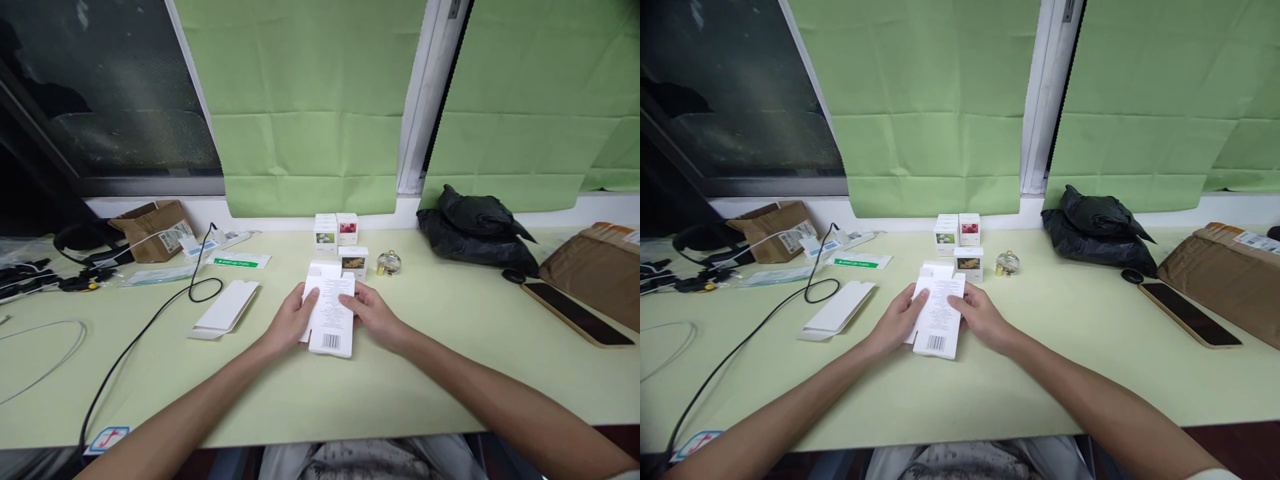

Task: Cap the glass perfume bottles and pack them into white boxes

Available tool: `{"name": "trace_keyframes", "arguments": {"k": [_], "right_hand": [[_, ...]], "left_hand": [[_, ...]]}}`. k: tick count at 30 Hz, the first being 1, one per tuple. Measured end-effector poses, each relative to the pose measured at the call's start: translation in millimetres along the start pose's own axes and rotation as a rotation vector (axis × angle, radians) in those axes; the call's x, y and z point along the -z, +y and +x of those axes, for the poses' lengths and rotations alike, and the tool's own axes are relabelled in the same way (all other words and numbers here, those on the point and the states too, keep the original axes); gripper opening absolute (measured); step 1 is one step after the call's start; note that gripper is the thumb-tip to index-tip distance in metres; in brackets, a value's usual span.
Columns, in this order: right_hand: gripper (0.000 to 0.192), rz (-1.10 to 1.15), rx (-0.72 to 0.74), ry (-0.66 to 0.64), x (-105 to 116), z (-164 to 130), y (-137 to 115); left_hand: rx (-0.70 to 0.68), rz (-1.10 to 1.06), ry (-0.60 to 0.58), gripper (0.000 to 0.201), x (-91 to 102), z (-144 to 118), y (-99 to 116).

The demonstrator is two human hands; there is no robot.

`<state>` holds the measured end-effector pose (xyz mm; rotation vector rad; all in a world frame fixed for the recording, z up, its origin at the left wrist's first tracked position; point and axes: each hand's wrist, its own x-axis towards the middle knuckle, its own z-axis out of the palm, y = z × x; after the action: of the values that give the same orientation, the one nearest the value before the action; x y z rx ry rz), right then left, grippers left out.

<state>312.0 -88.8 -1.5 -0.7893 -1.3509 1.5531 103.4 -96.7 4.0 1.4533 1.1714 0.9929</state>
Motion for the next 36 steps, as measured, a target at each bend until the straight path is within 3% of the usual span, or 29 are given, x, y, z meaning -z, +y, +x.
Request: {"name": "trace_keyframes", "arguments": {"k": [6, 11, 13, 16, 19, 21, 24, 26, 28, 31, 36], "right_hand": [[0.035, 0.005, -0.021, -0.005, 1, 0, 2], [0.038, 0.031, -0.036, 0.019, 1, 2, 4], [0.037, 0.017, 0.011, 0.070, -2, 2, 4], [0.037, -0.002, 0.121, 0.104, -8, -2, 0], [0.045, -0.050, 0.192, -0.004, -15, -8, -7], [0.050, -0.146, 0.238, -0.069, -16, -12, -11], [0.048, -0.381, 0.288, -0.036, -12, -14, -12], [0.044, -0.474, 0.295, 0.000, -8, -13, -9], [0.044, -0.433, 0.286, 0.059, -5, -8, -3], [0.051, -0.248, 0.208, 0.162, -2, 0, 5], [0.037, -0.119, 0.081, 0.040, 2, 7, 10]], "left_hand": [[-0.118, -0.038, 0.063, 0.049, -0.5, 1, 6], [-0.007, 0.032, 0.089, 0.053, 0.1, 1, 0], [-0.046, 0.114, 0.196, 0.058, -0.6, -1, -1], [-0.210, 0.322, 0.342, 0.062, -2.9, -8, 3], [-0.265, 0.355, 0.223, 0.055, -6.6, -15, 12], [-0.219, 0.155, 0.094, 0.059, -8.5, -17, 17], [-0.018, -0.289, -0.116, 0.075, -8.1, -17, 23], [0.134, -0.446, -0.183, 0.077, -5.9, -17, 26], [0.208, -0.438, -0.134, 0.071, -2.8, -16, 27], [0.176, -0.322, -0.020, 0.061, 2.5, -12, 24], [0.010, -0.084, 0.019, 0.051, 8.7, -5, 16]]}}
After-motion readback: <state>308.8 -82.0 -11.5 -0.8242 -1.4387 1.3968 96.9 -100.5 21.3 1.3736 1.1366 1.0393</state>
